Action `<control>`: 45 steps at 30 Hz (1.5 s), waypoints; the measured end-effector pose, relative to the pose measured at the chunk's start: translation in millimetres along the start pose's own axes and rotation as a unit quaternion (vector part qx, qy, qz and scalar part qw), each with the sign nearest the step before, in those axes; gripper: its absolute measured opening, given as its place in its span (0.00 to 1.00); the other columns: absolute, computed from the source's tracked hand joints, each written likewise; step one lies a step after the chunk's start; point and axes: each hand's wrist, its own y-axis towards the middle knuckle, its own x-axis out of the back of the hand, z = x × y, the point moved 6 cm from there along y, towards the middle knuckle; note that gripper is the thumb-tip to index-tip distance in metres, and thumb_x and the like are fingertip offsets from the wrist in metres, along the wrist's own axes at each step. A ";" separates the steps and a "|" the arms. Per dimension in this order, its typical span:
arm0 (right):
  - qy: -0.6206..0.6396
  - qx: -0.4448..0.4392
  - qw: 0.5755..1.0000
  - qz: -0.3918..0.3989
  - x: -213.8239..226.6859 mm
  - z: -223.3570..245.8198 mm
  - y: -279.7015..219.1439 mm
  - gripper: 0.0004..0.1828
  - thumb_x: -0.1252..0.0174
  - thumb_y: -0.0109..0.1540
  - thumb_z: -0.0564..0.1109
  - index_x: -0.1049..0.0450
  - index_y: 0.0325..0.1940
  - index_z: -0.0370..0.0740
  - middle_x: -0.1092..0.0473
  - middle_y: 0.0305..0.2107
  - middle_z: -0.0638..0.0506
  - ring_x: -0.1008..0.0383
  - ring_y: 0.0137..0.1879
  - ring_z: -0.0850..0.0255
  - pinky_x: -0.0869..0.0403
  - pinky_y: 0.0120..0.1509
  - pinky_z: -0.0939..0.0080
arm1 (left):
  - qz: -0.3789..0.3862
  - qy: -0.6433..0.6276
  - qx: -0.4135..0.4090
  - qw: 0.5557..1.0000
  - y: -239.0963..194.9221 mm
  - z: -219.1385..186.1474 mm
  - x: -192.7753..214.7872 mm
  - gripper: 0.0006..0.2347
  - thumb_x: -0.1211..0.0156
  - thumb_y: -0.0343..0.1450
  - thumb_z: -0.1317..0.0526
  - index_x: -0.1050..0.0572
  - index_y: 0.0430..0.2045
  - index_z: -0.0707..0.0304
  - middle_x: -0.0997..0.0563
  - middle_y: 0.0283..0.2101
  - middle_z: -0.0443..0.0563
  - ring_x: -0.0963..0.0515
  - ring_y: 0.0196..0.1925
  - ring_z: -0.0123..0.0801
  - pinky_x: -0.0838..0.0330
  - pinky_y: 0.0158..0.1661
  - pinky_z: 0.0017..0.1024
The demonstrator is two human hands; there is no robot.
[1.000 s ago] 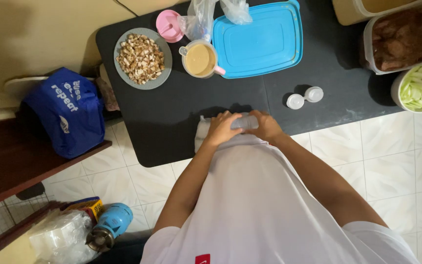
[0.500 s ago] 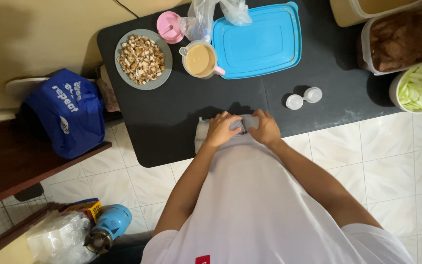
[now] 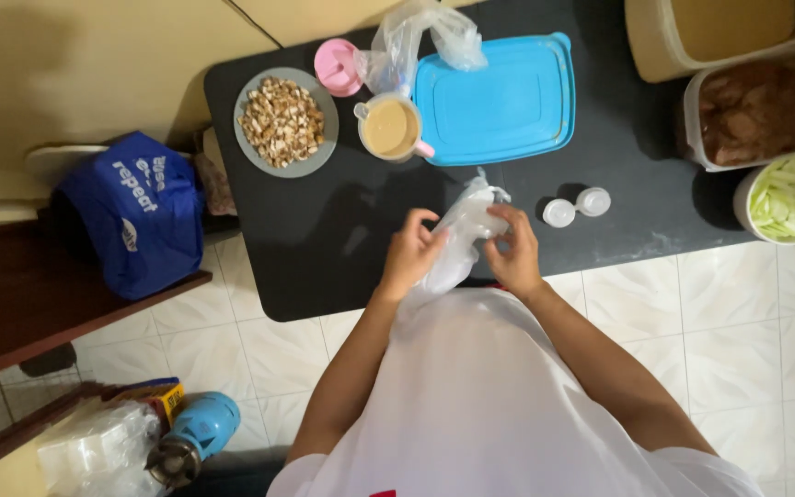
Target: The person arranges small plastic containers on a table, stacks them into groups, and places items into a plastic bag.
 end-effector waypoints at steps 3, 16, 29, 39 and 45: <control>-0.022 0.077 0.997 0.011 2.2 26.1 9.4 0.27 0.44 0.51 0.23 0.25 0.54 0.32 0.29 0.49 0.40 0.26 0.60 0.39 0.22 0.53 0.49 | -0.071 -0.037 -0.001 0.997 18.9 12.3 16.5 0.20 0.36 0.71 0.47 0.31 0.54 0.52 0.19 0.27 0.57 0.16 0.33 0.54 0.24 0.35 0.44; -0.163 -0.065 0.980 0.099 -6.9 -10.1 -1.7 0.31 0.35 0.51 0.34 0.28 0.59 0.46 0.35 0.55 0.43 0.27 0.59 0.35 0.24 0.60 0.37 | 0.158 -0.086 0.159 0.971 15.8 48.3 -42.0 0.25 0.31 0.67 0.48 0.23 0.56 0.61 0.18 0.51 0.67 0.21 0.59 0.56 0.28 0.55 0.45; -0.199 0.010 0.972 0.120 -17.4 -37.1 -26.7 0.27 0.27 0.50 0.41 0.31 0.48 0.45 0.29 0.49 0.47 0.24 0.55 0.42 0.23 0.56 0.44 | 0.130 -0.077 0.129 0.980 -5.4 27.0 -10.2 0.23 0.32 0.67 0.44 0.25 0.50 0.55 0.19 0.49 0.67 0.22 0.58 0.59 0.28 0.54 0.48; -0.101 -0.043 0.956 0.274 -30.0 5.1 -12.3 0.26 0.31 0.51 0.39 0.33 0.50 0.48 0.38 0.54 0.46 0.27 0.57 0.30 0.25 0.58 0.33 | 0.109 -0.255 0.048 0.959 46.3 26.5 -31.9 0.25 0.45 0.78 0.45 0.31 0.61 0.67 0.26 0.59 0.68 0.29 0.65 0.54 0.37 0.65 0.47; -0.121 0.005 0.958 0.260 -28.8 -1.9 -12.7 0.24 0.32 0.52 0.38 0.32 0.50 0.48 0.38 0.53 0.48 0.25 0.56 0.37 0.24 0.58 0.40 | -0.060 -0.289 0.007 0.955 74.3 69.7 -38.5 0.04 0.35 0.73 0.61 0.24 0.34 0.57 0.25 0.31 0.41 0.27 0.34 0.23 0.31 0.36 0.20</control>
